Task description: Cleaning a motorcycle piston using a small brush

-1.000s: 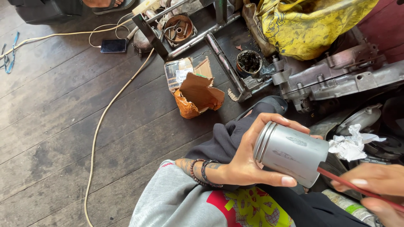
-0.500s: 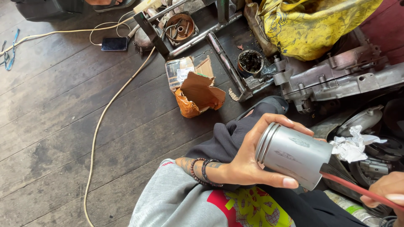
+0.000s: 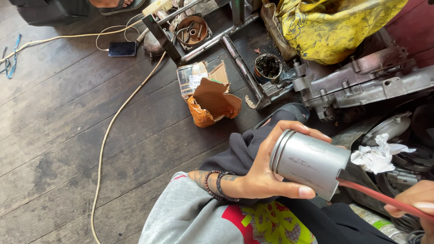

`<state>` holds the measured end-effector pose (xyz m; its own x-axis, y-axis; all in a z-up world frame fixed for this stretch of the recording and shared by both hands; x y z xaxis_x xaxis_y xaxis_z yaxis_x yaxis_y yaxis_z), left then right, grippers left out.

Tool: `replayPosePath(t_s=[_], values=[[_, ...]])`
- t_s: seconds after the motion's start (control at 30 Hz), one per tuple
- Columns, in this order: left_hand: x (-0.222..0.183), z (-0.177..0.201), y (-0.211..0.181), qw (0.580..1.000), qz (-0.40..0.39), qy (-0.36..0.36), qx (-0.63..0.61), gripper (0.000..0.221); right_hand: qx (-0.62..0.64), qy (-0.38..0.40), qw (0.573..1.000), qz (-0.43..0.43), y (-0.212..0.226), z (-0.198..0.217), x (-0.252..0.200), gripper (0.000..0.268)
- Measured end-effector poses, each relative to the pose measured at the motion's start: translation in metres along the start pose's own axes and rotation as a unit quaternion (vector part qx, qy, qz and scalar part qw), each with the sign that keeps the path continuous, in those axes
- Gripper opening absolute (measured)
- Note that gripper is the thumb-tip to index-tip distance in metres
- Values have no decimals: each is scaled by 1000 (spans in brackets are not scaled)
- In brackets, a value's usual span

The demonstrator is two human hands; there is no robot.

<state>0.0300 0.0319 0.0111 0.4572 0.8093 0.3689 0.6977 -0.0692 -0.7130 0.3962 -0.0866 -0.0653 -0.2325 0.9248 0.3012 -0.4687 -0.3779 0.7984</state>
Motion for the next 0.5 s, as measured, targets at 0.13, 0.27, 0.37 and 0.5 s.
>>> replayPosePath(t_s=[0.13, 0.27, 0.37, 0.5], values=[[2, -4, 2, 1000, -2, 2, -3, 82, -5, 89, 987, -137, -76, 23, -29, 33], [1, -11, 4, 998, -26, 54, -28, 77, 8, 73, 990, 118, 19, -7, 29, 46], [1, -13, 0, 998, -22, 63, -22, 77, 37, 43, 994, 94, 37, -14, 40, 42], [3, -15, 0, 996, -29, 82, 4, 75, 58, 73, 986, 139, 26, -3, 36, 24]])
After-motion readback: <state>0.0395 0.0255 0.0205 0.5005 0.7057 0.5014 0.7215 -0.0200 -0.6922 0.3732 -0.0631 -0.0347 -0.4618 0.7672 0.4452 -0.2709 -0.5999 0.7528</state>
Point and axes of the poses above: each hand's wrist, its own x-axis towards the middle knuckle, its own z-axis out of the back of the hand, y = z × x, the point moved 3 cm from there along x, towards the middle knuckle, and after that the axes turned 6 degrees about -z, right-handed, at the moved point
